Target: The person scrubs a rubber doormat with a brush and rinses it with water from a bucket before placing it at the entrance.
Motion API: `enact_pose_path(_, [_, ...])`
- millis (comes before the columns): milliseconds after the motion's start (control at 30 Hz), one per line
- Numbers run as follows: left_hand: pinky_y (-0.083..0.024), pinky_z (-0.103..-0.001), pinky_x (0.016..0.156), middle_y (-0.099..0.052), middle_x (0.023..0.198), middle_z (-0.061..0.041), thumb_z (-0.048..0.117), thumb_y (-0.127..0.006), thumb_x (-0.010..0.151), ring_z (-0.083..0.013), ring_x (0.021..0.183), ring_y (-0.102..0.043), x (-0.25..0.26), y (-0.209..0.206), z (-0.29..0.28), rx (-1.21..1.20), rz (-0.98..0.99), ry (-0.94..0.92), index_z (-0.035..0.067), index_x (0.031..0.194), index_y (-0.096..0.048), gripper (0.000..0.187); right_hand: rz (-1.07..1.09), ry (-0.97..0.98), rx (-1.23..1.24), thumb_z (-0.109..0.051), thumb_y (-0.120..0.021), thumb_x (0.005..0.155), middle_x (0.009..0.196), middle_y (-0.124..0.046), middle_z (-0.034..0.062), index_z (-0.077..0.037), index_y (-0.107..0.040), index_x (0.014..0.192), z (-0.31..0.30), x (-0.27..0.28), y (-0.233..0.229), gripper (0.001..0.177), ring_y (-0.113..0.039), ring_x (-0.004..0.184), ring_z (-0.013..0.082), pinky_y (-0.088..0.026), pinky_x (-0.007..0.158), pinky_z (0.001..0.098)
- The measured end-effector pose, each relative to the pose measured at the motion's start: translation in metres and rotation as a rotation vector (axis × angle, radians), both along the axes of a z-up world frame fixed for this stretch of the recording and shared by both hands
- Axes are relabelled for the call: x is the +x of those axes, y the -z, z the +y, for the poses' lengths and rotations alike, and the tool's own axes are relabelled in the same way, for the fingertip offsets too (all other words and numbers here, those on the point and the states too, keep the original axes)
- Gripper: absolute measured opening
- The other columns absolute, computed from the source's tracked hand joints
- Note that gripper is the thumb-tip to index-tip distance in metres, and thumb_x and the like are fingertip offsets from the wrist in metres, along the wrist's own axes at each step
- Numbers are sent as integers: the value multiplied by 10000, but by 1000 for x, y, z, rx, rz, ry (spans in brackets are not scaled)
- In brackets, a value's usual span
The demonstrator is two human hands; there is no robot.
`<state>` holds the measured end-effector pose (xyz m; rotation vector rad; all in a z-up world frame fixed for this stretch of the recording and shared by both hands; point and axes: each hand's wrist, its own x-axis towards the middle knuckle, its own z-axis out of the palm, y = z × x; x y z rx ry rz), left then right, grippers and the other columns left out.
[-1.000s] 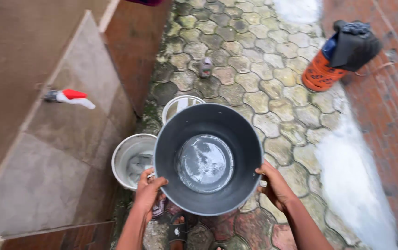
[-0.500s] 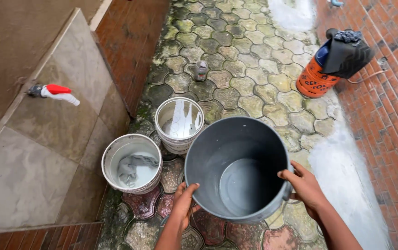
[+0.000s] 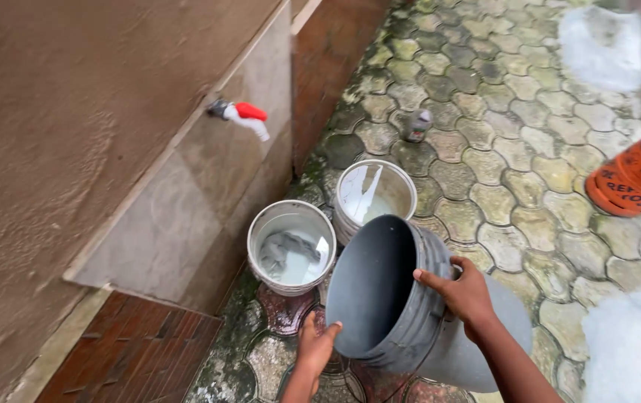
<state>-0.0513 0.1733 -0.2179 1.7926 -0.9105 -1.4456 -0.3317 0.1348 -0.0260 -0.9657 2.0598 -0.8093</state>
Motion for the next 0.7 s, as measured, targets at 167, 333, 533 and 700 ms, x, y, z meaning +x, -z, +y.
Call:
enact_pose_path(167, [-543,-390,1003,-696,1270,-198,253,-810,790,-306,1177,-667,18,71,-29,-118,187,-66,-13,1408,-523,731,139,-14,19,-529,-946,580,1279,-623,315,111,-405,1465,-48,16,27,1218,-666,1141,354,-542,929,451])
enact_pose_path(333, [-475,-351,1050,-649,1344,-107,289,-754,844,-211,1234,-618,46,-33,-87,-6,90,47,77,1445,-498,687,390,19,176,-670,-886,574,1061,-734,327,172,-567,1189,-86,54,19,1090,-753,987,391,-595,839,490])
enact_pose_path(533, [-447,-369,1089,-607,1419,-141,321,-728,871,-243,1317,-579,59,-39,-131,-32,99,31,58,1419,-512,645,563,-65,167,-707,-920,546,978,-715,305,144,-492,1129,-133,86,14,1117,-727,955,417,-578,824,496])
enact_pose_path(700, [-434,-379,1108,-558,1474,-120,328,-730,877,-256,1364,-537,85,-27,-132,94,3,31,85,1415,-514,628,592,-148,236,-665,-931,549,1077,-693,285,104,-468,1176,-160,146,-4,1095,-709,1017,414,-572,860,501])
